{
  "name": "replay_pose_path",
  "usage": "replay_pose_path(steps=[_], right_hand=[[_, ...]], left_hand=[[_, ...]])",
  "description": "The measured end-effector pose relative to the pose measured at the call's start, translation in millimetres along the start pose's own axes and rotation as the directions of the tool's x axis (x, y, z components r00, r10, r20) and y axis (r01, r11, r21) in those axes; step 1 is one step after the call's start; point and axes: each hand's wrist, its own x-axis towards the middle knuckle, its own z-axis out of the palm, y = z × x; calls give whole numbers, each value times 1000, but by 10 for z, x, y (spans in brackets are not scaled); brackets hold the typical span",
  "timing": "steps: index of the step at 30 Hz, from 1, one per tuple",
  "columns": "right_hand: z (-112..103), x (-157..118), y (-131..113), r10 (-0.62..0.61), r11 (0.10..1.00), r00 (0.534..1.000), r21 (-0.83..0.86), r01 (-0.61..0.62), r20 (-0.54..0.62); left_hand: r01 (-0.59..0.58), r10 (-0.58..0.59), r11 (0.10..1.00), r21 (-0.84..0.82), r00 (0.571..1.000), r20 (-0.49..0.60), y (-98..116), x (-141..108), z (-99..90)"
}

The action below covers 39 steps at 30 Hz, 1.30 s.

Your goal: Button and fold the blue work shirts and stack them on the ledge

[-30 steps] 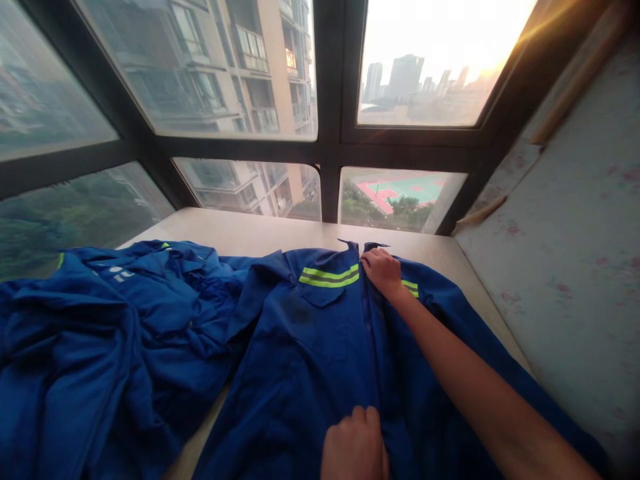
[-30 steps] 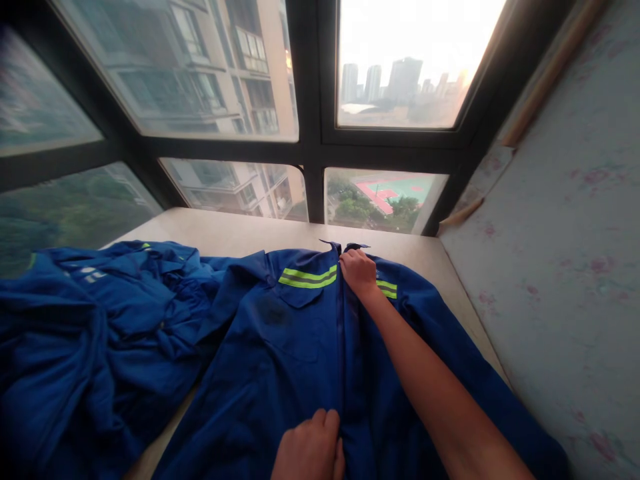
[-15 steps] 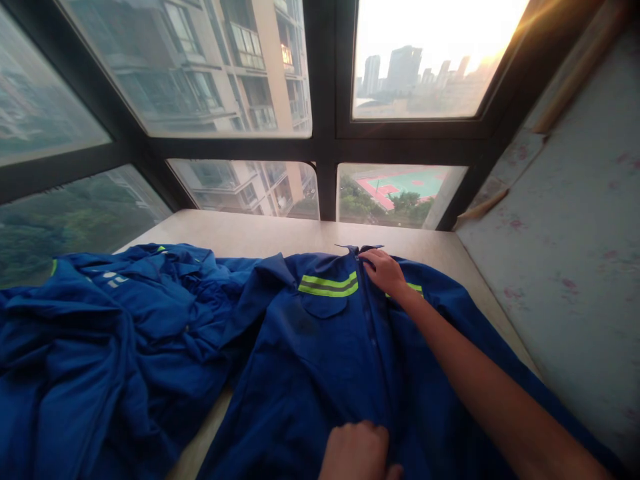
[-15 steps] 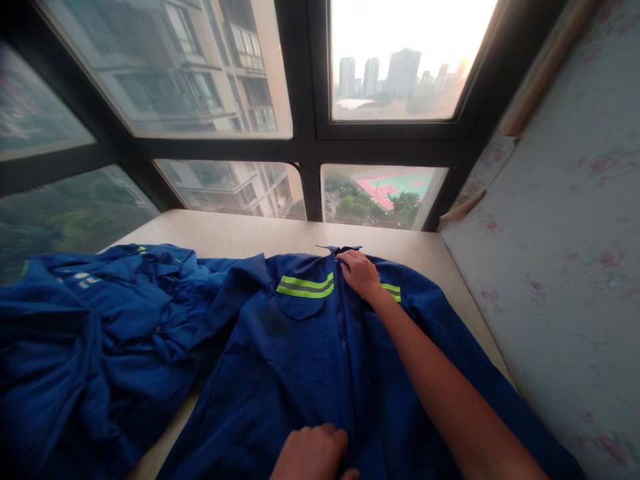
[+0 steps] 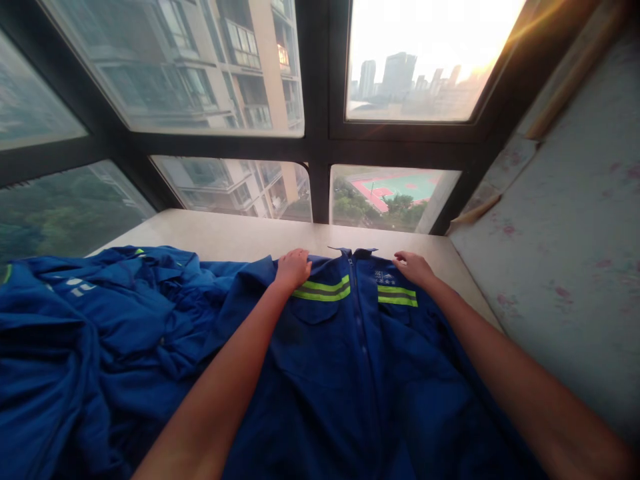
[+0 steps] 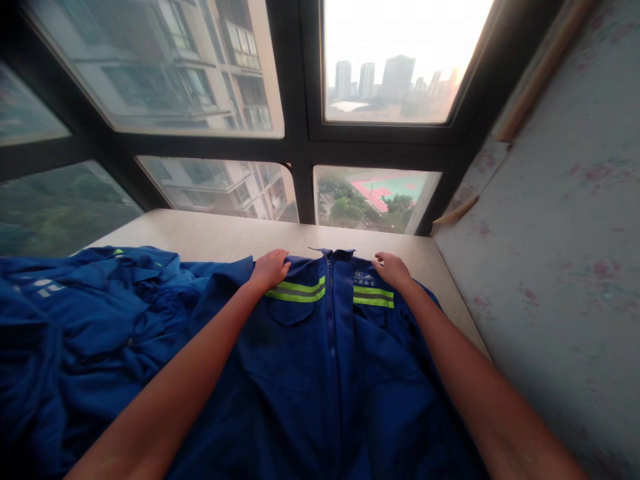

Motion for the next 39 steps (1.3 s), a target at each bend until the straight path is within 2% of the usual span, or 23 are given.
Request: replay_pose_path(steps=[5, 8, 10, 13, 16, 18, 19, 20, 23, 25, 27, 29, 33, 36, 39], right_hand=[[105, 106, 71, -21, 999, 995, -36, 24, 101], [-34, 85, 176, -55, 996, 990, -59, 63, 130], [-235, 50, 248, -79, 994, 990, -64, 87, 119], [-634, -59, 324, -107, 992, 992, -58, 111, 73], [-956, -329, 340, -137, 990, 985, 27, 141, -109], [-1011, -618, 325, -137, 979, 955, 114, 172, -264], [-980, -782, 314, -147, 969, 944, 148, 197, -294], [-917, -948, 304, -171, 960, 947, 170, 222, -271], [-646, -1371, 286, -263, 945, 964, 194, 263, -30], [-514, -1529, 283, -258, 954, 962, 179, 239, 94], [-480, -1578, 278, -236, 963, 964, 165, 214, 123], [-527, -1554, 255, -227, 963, 967, 176, 205, 115], [-684, -1475, 144, -186, 959, 981, 228, 169, 54], [-760, -1491, 27, -182, 948, 983, 270, 167, 32], [-813, -1562, -89, -247, 925, 968, 309, 224, 37]], left_hand=[[11, -10, 1000, -11, 999, 53, -262, 345, 71], [8, -7, 1000, -20, 998, 70, -474, 407, 38], [1, 0, 999, -33, 999, 49, -612, 365, -100], [-33, 30, 997, -69, 999, -41, -766, 142, -452], [-108, 83, 984, -143, 981, -173, -844, -278, -737], [-159, 114, 971, -180, 965, -235, -869, -632, -747], [-173, 131, 970, -171, 964, -232, -875, -813, -690], [-173, 144, 976, -136, 970, -198, -877, -989, -601], [-117, 117, 989, 86, 993, 8, -847, -1421, -271], [-81, 60, 971, 225, 993, 99, -791, -1591, -134], [-63, 18, 948, 311, 989, 147, -705, -1662, -120], [-67, 11, 940, 334, 986, 168, -590, -1669, -193], [-122, 113, 979, 161, 992, 65, -284, -1667, -317], [-179, 178, 984, -23, 984, -26, -49, -1717, -281], [-240, 236, 956, -167, 971, -42, 100, -1762, -206]])
